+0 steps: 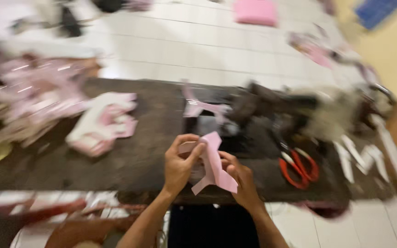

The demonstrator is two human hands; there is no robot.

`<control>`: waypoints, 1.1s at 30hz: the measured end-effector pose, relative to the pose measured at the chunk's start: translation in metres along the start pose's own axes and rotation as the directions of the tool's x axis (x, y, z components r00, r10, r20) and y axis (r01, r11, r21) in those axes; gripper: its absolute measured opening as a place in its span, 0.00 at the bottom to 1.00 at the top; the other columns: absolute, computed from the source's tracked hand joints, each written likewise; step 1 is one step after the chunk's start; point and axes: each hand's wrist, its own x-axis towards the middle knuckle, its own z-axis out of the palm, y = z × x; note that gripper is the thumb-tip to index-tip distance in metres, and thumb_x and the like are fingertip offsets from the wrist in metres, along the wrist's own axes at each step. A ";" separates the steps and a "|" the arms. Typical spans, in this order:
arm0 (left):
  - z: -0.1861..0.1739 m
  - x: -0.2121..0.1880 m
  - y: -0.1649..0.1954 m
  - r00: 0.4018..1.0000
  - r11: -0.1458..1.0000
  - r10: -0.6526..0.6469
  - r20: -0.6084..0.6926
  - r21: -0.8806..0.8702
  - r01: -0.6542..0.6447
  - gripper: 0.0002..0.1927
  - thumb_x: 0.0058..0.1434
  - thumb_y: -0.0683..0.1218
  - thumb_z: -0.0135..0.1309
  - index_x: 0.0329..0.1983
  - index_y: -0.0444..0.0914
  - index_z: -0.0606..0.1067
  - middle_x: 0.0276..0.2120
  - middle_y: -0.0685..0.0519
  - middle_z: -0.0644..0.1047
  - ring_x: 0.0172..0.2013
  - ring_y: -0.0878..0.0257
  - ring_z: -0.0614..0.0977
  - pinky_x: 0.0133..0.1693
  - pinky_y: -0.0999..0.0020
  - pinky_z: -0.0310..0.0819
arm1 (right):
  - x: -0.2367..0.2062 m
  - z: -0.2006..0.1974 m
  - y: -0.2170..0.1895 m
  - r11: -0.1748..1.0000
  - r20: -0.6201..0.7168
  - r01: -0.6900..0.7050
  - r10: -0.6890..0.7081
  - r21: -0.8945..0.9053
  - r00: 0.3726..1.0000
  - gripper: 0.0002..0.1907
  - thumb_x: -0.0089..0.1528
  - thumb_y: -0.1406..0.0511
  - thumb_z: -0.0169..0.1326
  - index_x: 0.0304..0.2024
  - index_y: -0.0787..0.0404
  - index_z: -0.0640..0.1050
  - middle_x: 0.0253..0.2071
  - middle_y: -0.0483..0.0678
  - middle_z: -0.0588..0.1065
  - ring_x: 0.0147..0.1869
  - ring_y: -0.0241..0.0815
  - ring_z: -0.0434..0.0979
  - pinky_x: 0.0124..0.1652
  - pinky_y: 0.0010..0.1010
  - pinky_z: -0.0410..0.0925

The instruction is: The person sews pink shoe upper pieces together on a treadle sewing machine, guiding the fabric under the needle, then trims the thread with scissors and places the finished piece on a growing pile of completed shoe parts on the workbench.

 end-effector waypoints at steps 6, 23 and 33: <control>0.112 -0.016 -0.042 0.997 1.000 0.021 0.070 -0.008 -0.021 0.09 0.63 0.43 0.62 0.36 0.33 0.75 0.36 0.51 0.81 0.32 0.66 0.84 0.36 0.71 0.83 | -0.042 -0.116 0.057 0.904 -0.101 -0.129 0.185 0.407 0.978 0.34 0.70 0.44 0.41 0.60 0.64 0.76 0.47 0.47 0.81 0.51 0.38 0.80 0.50 0.32 0.72; 0.190 -0.053 -0.059 0.998 0.968 -0.047 -0.044 0.244 0.056 0.09 0.64 0.43 0.58 0.43 0.34 0.74 0.38 0.50 0.82 0.37 0.67 0.84 0.40 0.72 0.82 | -0.079 -0.188 0.057 0.992 -0.190 -0.043 0.066 0.121 0.980 0.17 0.62 0.67 0.60 0.54 0.64 0.78 0.45 0.51 0.82 0.48 0.37 0.84 0.47 0.28 0.76; 0.199 -0.059 -0.057 0.999 0.956 -0.024 -0.029 0.292 0.031 0.12 0.66 0.44 0.59 0.47 0.31 0.76 0.40 0.49 0.81 0.39 0.64 0.84 0.42 0.70 0.82 | -0.087 -0.192 0.066 0.990 -0.194 0.021 0.007 0.139 0.981 0.18 0.62 0.71 0.60 0.55 0.64 0.78 0.46 0.51 0.82 0.50 0.39 0.85 0.50 0.29 0.77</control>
